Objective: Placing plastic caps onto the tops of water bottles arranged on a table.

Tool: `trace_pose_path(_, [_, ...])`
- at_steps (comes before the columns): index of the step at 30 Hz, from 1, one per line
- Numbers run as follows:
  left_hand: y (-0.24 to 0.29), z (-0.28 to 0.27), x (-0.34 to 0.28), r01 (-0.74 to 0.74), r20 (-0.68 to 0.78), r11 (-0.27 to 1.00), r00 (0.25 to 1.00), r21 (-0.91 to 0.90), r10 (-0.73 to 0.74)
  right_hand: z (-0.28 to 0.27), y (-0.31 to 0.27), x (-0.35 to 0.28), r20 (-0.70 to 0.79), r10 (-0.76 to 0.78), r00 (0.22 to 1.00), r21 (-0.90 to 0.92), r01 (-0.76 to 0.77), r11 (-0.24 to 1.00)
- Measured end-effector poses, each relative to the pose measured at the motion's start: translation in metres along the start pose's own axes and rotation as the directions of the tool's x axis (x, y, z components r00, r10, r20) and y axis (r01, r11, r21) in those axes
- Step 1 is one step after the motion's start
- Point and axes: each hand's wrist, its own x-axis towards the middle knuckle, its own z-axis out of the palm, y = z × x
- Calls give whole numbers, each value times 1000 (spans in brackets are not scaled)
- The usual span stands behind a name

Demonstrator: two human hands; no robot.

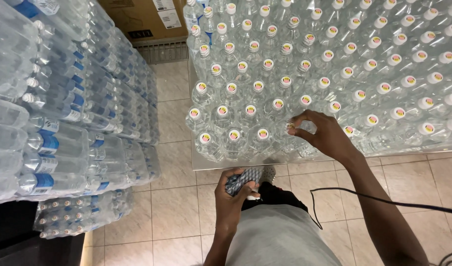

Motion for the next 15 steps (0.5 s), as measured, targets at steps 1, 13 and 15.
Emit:
trace_pose_path(1, [1, 0, -2, 5, 4, 1000, 1000, 7, -5, 0, -3, -1, -4, 8, 1000, 4, -8, 1000])
trace_pose_path(13, [5, -10, -4, -15, 21, 999, 1000, 30, 14, 2, 7, -5, 29, -218, 975, -26, 219, 975])
trace_pose_path(15, [7, -10, -4, 7, 1, 1000, 1000, 16, -7, 3, 8, -5, 34, -278, 960, -107, 280, 954])
